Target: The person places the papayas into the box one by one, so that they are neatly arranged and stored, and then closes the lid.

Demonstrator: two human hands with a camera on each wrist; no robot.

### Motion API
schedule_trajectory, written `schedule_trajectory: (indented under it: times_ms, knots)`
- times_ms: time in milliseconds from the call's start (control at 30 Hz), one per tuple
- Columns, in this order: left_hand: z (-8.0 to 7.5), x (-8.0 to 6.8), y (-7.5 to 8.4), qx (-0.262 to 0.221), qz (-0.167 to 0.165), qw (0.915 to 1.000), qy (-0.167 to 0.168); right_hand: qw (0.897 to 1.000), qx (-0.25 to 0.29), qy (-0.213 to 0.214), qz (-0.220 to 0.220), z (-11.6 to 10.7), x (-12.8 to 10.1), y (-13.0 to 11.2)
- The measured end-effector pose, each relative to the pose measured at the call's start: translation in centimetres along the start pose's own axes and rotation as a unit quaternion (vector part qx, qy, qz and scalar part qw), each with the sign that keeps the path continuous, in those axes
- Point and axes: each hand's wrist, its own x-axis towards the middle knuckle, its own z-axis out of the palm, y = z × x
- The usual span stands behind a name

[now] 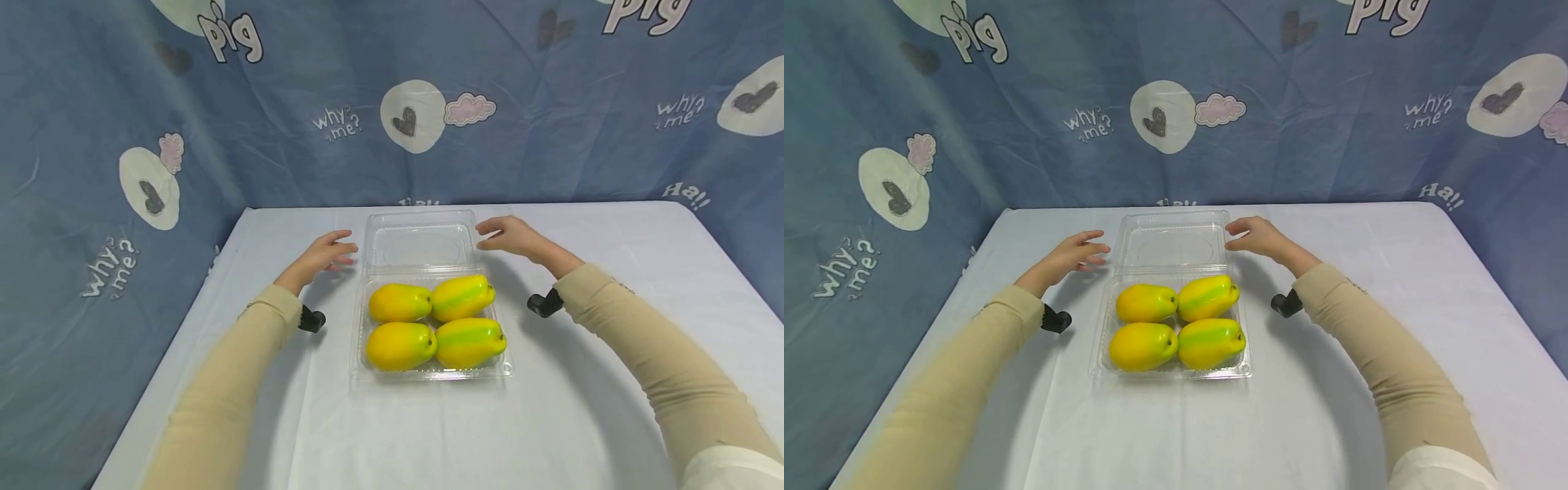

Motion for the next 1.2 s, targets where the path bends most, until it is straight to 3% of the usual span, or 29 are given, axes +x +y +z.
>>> schedule_trajectory:
  times_ms: [233,467,933,1200]
  knots:
    - [1.3,0.6,-0.3,-0.047,-0.015,0.9988,-0.010,0.991,0.119,0.024,0.061,1.1,0.9,2.1]
    - [2.1,1.0,-0.9,-0.083,-0.021,0.9962,-0.016,0.973,0.217,0.030,0.075,2.2,1.3,3.1]
    - [2.7,1.3,-1.5,-0.096,-0.023,0.9949,-0.017,0.951,0.292,0.026,0.103,2.9,1.5,4.1]
    - [2.7,1.3,-1.4,-0.102,-0.022,0.9945,-0.016,0.946,0.305,0.024,0.107,3.0,1.6,4.0]
